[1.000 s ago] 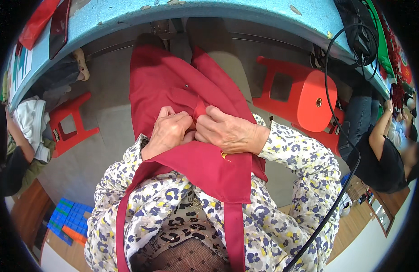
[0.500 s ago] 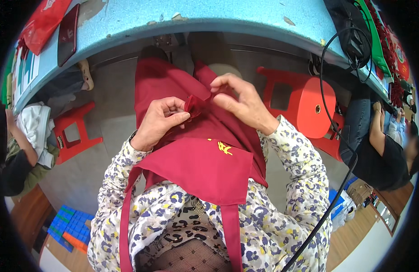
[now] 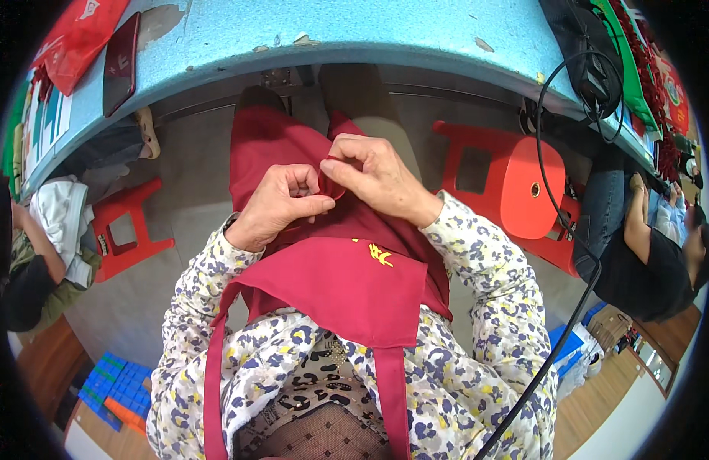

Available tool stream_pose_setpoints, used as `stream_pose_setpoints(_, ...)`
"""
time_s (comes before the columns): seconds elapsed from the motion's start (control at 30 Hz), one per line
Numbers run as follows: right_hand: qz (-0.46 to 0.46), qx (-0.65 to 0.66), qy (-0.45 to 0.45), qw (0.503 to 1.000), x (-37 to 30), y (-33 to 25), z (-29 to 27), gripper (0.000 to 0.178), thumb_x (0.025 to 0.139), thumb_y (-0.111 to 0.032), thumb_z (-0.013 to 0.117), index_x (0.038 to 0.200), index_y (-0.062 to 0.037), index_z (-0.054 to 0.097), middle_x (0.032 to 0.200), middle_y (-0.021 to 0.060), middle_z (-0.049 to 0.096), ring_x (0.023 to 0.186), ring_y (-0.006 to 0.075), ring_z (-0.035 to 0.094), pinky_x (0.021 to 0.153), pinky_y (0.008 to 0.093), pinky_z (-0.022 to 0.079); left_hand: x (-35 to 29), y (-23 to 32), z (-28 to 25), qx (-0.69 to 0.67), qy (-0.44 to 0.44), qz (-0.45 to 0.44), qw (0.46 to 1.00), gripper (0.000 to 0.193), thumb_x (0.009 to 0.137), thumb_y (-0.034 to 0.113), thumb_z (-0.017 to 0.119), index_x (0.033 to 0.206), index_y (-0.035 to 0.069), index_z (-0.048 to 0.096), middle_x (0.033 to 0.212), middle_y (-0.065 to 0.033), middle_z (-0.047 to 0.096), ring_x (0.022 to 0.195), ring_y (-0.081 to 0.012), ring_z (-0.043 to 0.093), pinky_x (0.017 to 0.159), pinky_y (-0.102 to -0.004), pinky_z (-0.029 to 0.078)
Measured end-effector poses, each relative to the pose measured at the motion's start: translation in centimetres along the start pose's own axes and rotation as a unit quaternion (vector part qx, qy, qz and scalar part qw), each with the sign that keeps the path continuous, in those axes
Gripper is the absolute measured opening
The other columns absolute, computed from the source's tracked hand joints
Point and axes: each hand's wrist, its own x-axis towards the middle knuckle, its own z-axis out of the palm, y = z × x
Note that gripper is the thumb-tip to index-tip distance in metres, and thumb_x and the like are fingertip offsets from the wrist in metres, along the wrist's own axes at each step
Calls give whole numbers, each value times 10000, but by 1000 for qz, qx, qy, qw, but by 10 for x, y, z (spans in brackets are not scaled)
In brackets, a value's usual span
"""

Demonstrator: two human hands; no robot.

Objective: Assembling red fabric ribbons into decorative bows by folding and tying them.

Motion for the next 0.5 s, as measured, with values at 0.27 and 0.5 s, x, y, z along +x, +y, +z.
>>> stream_pose_setpoints(0.27, 22, -44, -15, 999, -2, -9, -4, 218, 855, -175, 640, 799, 27, 581, 677, 33, 530, 667, 66, 469, 585, 265, 394, -1, 1, 3, -73, 30, 23, 997, 133, 803, 41, 681, 827, 55, 551, 731, 25, 561, 632, -45, 539, 574, -192, 439)
stream_pose_setpoints(0.5, -31, -57, 4, 998, -4, -16, 0, 201, 843, -168, 646, 824, 25, 596, 654, 70, 551, 640, 83, 493, 583, 288, 406, 5, 1, 3, -75, 16, 40, 996, 117, 812, 45, 668, 880, 35, 573, 776, 20, 577, 656, -47, 546, 578, -191, 441)
